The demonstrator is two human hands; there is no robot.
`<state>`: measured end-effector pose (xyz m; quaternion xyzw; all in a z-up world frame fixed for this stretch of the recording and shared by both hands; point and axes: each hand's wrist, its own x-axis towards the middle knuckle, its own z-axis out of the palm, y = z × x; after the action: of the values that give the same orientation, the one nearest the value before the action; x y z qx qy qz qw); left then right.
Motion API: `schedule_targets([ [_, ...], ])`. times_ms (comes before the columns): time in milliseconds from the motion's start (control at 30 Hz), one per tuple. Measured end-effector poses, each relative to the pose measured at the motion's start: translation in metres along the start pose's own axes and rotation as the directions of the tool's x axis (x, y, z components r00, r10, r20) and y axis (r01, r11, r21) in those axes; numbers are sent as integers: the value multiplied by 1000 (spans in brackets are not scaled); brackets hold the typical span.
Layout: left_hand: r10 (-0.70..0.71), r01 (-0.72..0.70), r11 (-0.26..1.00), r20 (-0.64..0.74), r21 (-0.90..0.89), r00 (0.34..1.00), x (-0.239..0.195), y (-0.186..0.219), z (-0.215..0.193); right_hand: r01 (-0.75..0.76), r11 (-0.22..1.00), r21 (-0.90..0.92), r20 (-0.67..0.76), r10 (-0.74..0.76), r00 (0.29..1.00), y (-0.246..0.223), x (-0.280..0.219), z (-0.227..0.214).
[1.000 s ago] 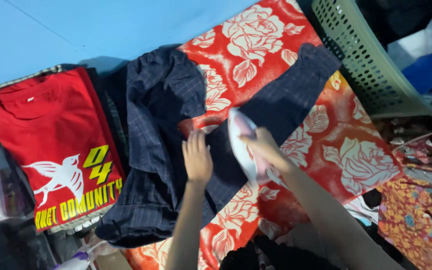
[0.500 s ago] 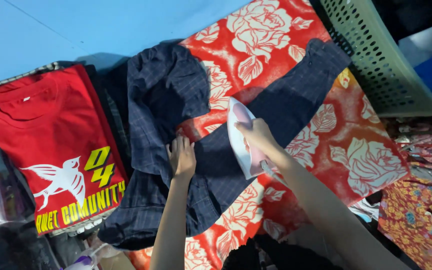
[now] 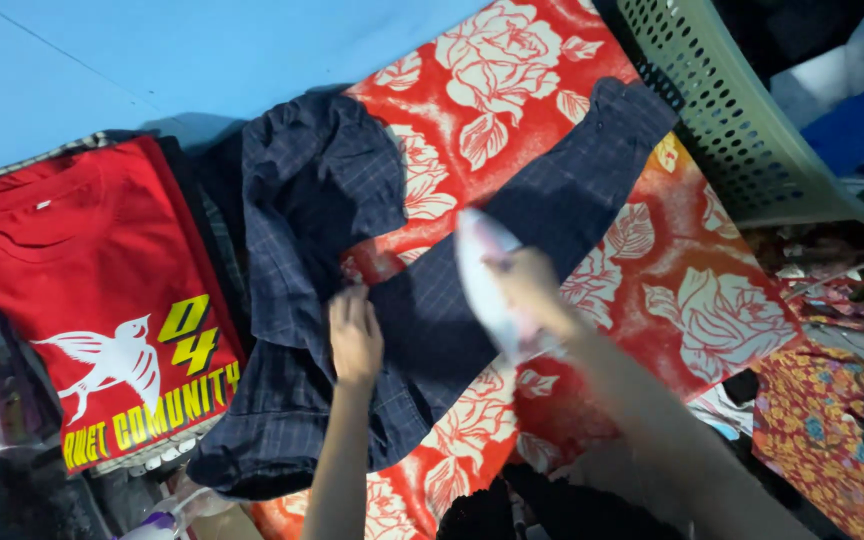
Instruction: Ironing a pair of dark trousers on a floral-patterned surface using a steam iron and water spray.
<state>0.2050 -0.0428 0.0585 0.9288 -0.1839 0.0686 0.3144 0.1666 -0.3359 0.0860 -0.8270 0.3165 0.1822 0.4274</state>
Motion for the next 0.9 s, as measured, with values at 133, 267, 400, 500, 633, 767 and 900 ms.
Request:
schedule_targets([
  [133, 102, -109, 993, 175, 33, 979, -96, 47, -18, -123, 962, 244, -206, 175, 963, 46, 32, -75],
  [267, 36, -66, 990, 235, 121, 971, -192, 44, -4, -104, 962, 254, -160, 147, 976, 78, -4, -118],
  [400, -42, -15, 942, 161, 334, 986, -200, 20, 13, -276, 943, 187, -149, 305, 941, 168, -8, -146],
  [500, 37, -85, 929, 137, 360, 990, -194, 13, 14, -169, 930, 325, -321, 277, 906, 211, -12, -161],
  [633, 64, -153, 859, 195, 489, 979, -204, -2, -7, -163, 707, 689, -138, 347, 928, 231, -7, -169],
  [767, -78, -86, 763, 224, 641, 971, -249, -33, -38, -195, 357, 913, 116, 231, 966, 260, -7, -167],
  [900, -272, 2, 723, 282, 691, 920, -222, 5, -65, -67, 288, 955, 37, 110, 993, 194, -33, -128],
])
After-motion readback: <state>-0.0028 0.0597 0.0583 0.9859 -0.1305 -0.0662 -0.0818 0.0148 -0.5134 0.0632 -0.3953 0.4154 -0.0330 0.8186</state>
